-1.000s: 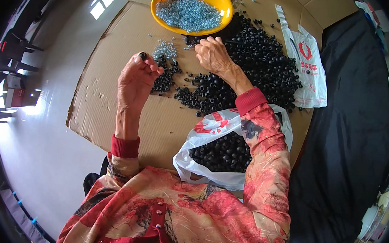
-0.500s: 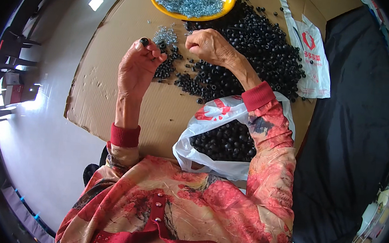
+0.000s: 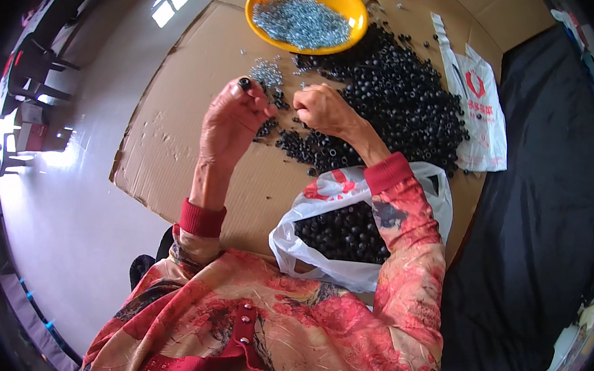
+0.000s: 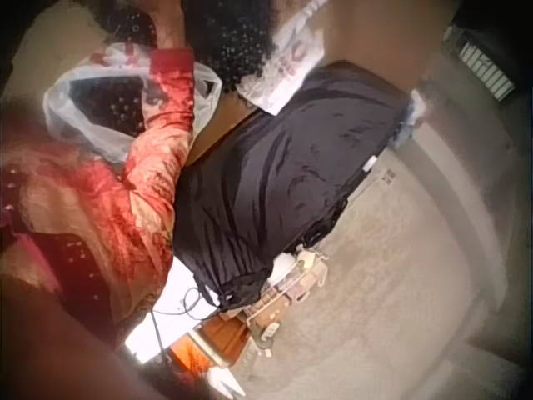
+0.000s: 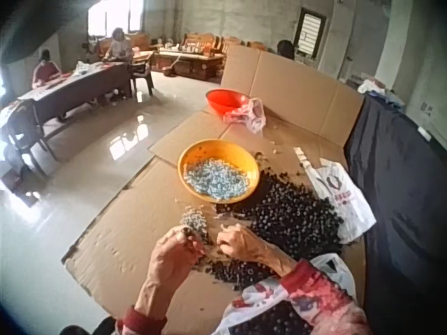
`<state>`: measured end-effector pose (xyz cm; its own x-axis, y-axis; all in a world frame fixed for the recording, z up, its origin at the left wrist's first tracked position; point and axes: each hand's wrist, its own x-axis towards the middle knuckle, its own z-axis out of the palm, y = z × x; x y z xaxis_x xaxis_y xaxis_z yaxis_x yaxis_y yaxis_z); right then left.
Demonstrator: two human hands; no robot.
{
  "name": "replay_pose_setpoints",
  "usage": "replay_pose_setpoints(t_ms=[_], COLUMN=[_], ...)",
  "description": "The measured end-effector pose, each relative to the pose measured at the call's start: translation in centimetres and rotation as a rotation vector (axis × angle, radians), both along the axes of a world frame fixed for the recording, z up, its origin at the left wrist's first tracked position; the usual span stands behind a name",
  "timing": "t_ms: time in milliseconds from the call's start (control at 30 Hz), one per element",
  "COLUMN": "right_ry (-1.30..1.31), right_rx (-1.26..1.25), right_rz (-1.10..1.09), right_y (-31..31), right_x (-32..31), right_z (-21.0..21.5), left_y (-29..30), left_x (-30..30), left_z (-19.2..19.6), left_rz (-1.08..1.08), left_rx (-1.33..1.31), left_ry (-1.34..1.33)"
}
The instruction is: The person assembles small components by inserting metal pins into black rubber grommets by hand and placing the assembled pieces into a plastic bag.
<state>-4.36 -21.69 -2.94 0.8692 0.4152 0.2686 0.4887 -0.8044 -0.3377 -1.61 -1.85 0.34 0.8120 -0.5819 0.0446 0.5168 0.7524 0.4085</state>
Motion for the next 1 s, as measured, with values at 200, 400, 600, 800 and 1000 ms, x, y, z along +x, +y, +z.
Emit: replay_pose_setpoints(t_ms=[200, 400, 600, 800, 1000], right_ry=[0.404, 0.322, 0.346, 0.256, 0.091], right_rx=[0.773, 1.056, 1.051, 0.933, 0.778], right_rz=[-0.285, -0.165, -0.097, -0.108, -0.032], right_y=[1.2, 2.6, 3.4, 3.6, 3.9], right_x=[-1.1, -2.2, -2.6, -3.4, -3.1], right_z=[8.7, 12.2, 12.8, 14.2, 14.6], left_y=[-0.1, -0.5, -0.1, -0.4, -0.4], left_x=[-1.0, -2.0, -3.1, -3.1, -3.0], left_z=[1.3, 2.9, 3.6, 3.7, 3.4], left_rz=[-0.086, -0.108, -0.074, -0.086, -0.074], left_rx=[-0.068, 0.023, 0.009, 0.042, 0.049], left_ry=[-0.02, -0.108, -0.041, -0.094, -0.09])
